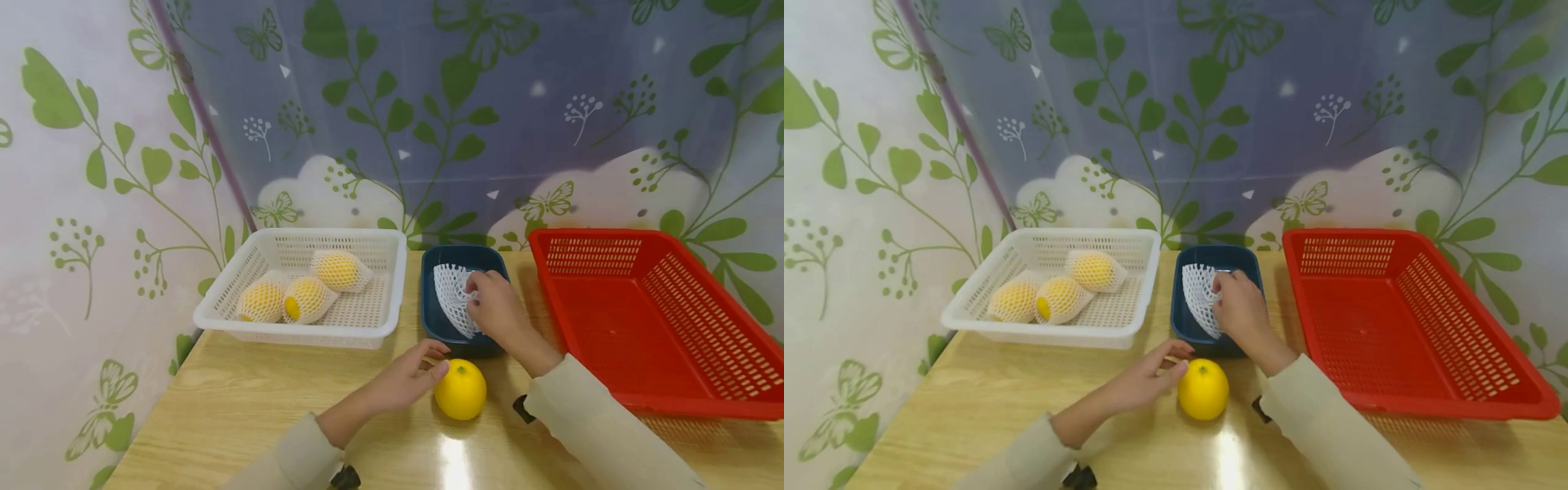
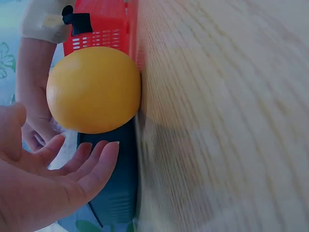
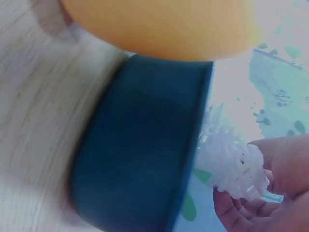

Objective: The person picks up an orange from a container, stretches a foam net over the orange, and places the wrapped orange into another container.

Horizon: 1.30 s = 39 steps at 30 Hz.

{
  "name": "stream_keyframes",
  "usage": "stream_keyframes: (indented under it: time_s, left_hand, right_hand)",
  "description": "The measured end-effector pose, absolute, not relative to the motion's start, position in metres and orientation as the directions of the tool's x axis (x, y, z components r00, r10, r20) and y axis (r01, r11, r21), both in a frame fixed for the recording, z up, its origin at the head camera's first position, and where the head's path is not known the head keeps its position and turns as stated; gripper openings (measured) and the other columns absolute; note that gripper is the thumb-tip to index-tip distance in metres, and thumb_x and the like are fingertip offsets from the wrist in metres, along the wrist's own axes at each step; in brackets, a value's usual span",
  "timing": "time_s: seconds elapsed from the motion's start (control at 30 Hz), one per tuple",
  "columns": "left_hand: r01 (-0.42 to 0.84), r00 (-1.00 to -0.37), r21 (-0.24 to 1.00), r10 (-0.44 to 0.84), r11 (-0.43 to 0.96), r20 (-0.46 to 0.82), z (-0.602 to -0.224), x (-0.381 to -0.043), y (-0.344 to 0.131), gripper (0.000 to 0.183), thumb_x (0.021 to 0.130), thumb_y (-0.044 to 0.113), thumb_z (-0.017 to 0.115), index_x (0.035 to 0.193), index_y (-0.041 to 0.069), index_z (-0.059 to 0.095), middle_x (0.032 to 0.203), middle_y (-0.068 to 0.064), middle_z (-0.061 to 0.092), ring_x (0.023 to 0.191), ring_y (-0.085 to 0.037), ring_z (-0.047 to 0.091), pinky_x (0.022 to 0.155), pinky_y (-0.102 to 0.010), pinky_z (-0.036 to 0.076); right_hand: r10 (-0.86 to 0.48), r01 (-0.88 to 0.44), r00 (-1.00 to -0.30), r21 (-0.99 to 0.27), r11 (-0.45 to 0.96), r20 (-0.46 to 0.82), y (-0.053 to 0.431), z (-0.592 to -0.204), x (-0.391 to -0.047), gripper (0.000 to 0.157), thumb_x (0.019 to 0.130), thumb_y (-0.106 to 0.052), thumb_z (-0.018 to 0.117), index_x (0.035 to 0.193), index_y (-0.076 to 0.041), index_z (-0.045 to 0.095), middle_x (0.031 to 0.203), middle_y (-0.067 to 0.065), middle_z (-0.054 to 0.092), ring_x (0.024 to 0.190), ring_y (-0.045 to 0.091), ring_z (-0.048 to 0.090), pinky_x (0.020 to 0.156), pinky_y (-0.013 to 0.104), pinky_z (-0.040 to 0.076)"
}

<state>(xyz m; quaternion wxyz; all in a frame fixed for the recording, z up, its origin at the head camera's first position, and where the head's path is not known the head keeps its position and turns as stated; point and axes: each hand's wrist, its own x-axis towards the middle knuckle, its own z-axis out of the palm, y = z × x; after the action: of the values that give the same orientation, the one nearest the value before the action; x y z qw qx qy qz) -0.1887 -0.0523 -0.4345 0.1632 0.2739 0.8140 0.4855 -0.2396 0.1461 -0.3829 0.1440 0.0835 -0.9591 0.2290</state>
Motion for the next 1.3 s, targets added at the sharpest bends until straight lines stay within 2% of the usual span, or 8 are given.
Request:
stream_keyframes:
  time_s: [0.23,0.33,0.47,0.6,0.77,0.9,1.1,1.3]
  left_hand:
    - [0.258,-0.847,0.926,0.526,0.277,0.078,-0.429,-0.188,-0.052,0.038,0.105,0.033,0.043,0.129,0.004,0.049,0.125,-0.019,0.055,0.109,-0.032,0.056,0.088,-0.040,0.051]
    - [0.251,-0.875,0.947,0.466,0.201,0.133,-0.423,-0.189,-0.053,0.037,0.105,0.031,0.043,0.130,0.004,0.047,0.122,-0.023,0.054,0.108,-0.037,0.057,0.085,-0.043,0.053]
    - [0.286,-0.901,0.953,0.368,0.102,0.231,-0.415,-0.193,-0.054,0.036,0.105,0.025,0.045,0.135,0.005,0.043,0.125,-0.024,0.051,0.111,-0.040,0.057,0.085,-0.046,0.054]
    - [0.330,-0.906,0.941,0.305,0.073,0.294,-0.409,-0.197,-0.055,0.040,0.105,0.021,0.045,0.142,0.007,0.040,0.135,-0.022,0.048,0.120,-0.040,0.052,0.091,-0.045,0.052]
    - [0.328,-0.900,0.942,0.327,0.074,0.287,-0.403,-0.200,-0.054,0.043,0.105,0.024,0.043,0.145,0.008,0.040,0.141,-0.015,0.049,0.128,-0.037,0.048,0.097,-0.044,0.049]
    - [0.308,-0.893,0.948,0.369,0.086,0.257,-0.402,-0.202,-0.052,0.043,0.105,0.026,0.043,0.143,0.007,0.044,0.140,-0.014,0.051,0.129,-0.032,0.048,0.100,-0.043,0.047]
    - [0.283,-0.894,0.949,0.396,0.138,0.209,-0.401,-0.201,-0.050,0.039,0.103,0.027,0.048,0.134,0.004,0.053,0.135,-0.011,0.056,0.123,-0.026,0.053,0.098,-0.039,0.048]
    - [0.284,-0.896,0.944,0.397,0.168,0.199,-0.401,-0.199,-0.050,0.022,0.099,0.022,0.057,0.110,0.003,0.061,0.109,-0.010,0.064,0.109,-0.024,0.058,0.090,-0.036,0.049]
  right_hand:
    - [-0.085,-0.232,-0.955,-0.536,0.812,0.284,0.155,-0.369,-0.223,0.023,0.080,0.001,0.069,0.102,-0.002,0.062,0.104,0.017,0.061,0.092,0.030,0.054,0.086,0.044,0.054]
    - [-0.096,-0.237,-0.962,-0.607,0.758,0.255,0.159,-0.364,-0.214,0.022,0.080,0.000,0.068,0.101,-0.003,0.062,0.100,0.014,0.063,0.088,0.028,0.053,0.080,0.039,0.053]
    - [-0.129,-0.221,-0.975,-0.716,0.662,0.182,0.164,-0.358,-0.198,0.021,0.083,-0.003,0.065,0.103,-0.005,0.061,0.094,0.010,0.060,0.082,0.025,0.051,0.068,0.031,0.047]
    - [-0.168,-0.174,-0.981,-0.815,0.553,0.095,0.166,-0.355,-0.184,0.022,0.087,-0.005,0.066,0.107,-0.005,0.059,0.100,0.010,0.059,0.084,0.024,0.053,0.069,0.027,0.049]
    - [-0.259,-0.096,-0.966,-0.924,0.370,-0.003,0.164,-0.359,-0.172,0.026,0.088,-0.003,0.065,0.112,-0.002,0.055,0.109,0.013,0.059,0.090,0.025,0.057,0.075,0.027,0.054]
    - [-0.343,-0.056,-0.939,-0.966,0.253,-0.036,0.164,-0.363,-0.166,0.027,0.088,-0.002,0.062,0.114,0.002,0.053,0.111,0.015,0.057,0.095,0.028,0.057,0.079,0.029,0.055]
    - [-0.419,-0.003,-0.906,-0.988,0.153,-0.062,0.164,-0.367,-0.161,0.028,0.090,-0.005,0.062,0.114,0.004,0.051,0.108,0.013,0.059,0.095,0.026,0.058,0.080,0.028,0.055]
    - [-0.481,-0.004,-0.876,-0.995,0.099,-0.044,0.165,-0.372,-0.158,0.030,0.094,-0.009,0.062,0.115,0.008,0.050,0.106,0.011,0.060,0.092,0.023,0.059,0.080,0.028,0.055]
